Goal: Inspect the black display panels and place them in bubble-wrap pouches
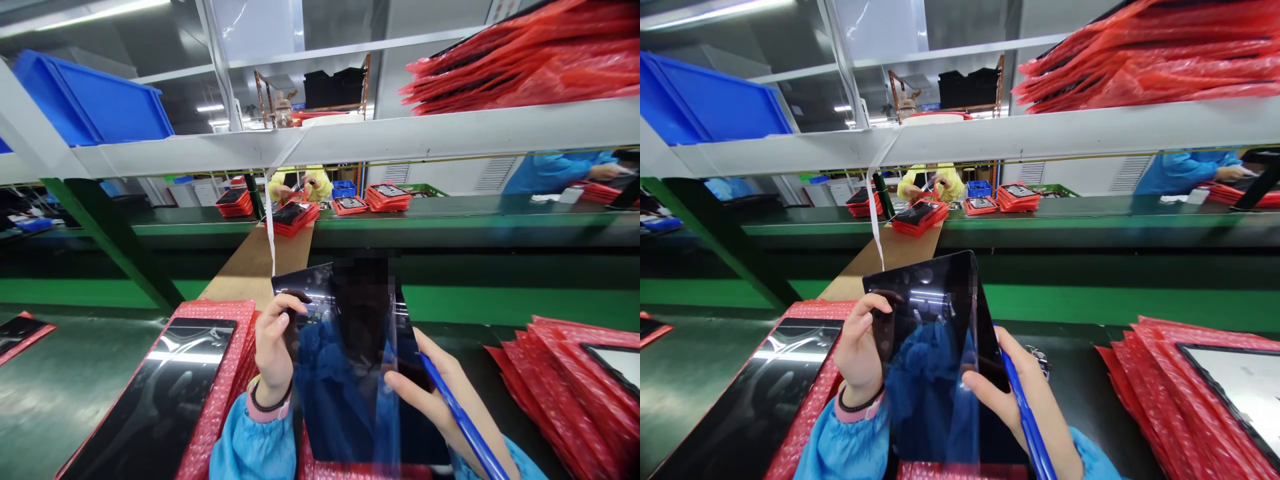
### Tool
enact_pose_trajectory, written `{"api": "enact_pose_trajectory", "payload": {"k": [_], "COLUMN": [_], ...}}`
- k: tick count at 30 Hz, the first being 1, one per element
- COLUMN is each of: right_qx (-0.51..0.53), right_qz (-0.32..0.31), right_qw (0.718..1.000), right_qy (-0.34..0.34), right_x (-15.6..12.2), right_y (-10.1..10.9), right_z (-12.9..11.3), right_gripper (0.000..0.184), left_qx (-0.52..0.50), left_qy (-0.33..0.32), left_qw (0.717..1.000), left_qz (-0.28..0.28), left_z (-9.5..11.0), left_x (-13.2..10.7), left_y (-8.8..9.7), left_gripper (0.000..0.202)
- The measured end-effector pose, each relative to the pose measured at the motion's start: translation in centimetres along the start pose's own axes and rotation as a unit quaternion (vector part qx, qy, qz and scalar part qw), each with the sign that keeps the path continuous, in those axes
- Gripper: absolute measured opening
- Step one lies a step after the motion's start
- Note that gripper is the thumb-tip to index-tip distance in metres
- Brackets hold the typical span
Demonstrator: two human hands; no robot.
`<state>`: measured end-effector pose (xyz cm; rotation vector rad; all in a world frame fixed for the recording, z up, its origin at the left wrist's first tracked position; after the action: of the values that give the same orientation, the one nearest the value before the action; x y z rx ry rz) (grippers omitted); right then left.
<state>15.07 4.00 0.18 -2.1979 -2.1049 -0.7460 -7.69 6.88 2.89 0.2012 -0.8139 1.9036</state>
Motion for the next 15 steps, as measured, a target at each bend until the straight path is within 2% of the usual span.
{"api": "enact_pose_trajectory", "payload": {"k": [4,7,9,11,13,15], "right_qx": [-0.045,-0.077,-0.127,-0.165,-0.151,-0.103], "right_qz": [0.084,0.143,0.162,0.139,0.102,0.111], "right_qw": [0.994,0.978,0.954,0.930,0.928,0.939], "right_qy": [0.046,0.131,0.219,0.297,0.325,0.309], "right_x": [-0.3,-0.7,-1.3,-2.0,-2.5,-2.6], "right_y": [0.8,1.5,1.6,1.1,0.7,1.3], "right_z": [-0.2,-1.3,-2.6,-3.7,-4.2,-4.3], "right_gripper": [0.070,0.089,0.092,0.089,0.081,0.068], "left_qx": [0.019,0.024,0.028,0.041,0.064,0.086], "left_qy": [-0.014,-0.034,-0.050,-0.067,-0.087,-0.105], "left_qw": [1.000,0.999,0.998,0.996,0.992,0.987], "left_qz": [0.003,-0.015,-0.029,-0.042,-0.058,-0.081], "left_z": [0.2,0.3,0.3,0.4,0.6,0.8], "left_x": [0.0,-0.1,-0.3,-0.6,-0.9,-1.4], "left_y": [0.0,-0.4,-0.6,-0.7,-1.0,-1.3], "left_gripper": [0.021,0.019,0.017,0.015,0.014,0.015]}}
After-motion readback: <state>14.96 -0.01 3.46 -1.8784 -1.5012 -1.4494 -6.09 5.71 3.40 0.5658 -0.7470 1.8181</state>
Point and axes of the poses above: each hand's wrist, its own x-axis towards the middle knuckle, its own y-axis out of the back of the hand, z = x × y, the point moved 9 cm from there along x, towards the middle knuckle, and after that the axes turned 10 degrees about z, right-handed, at the moved point
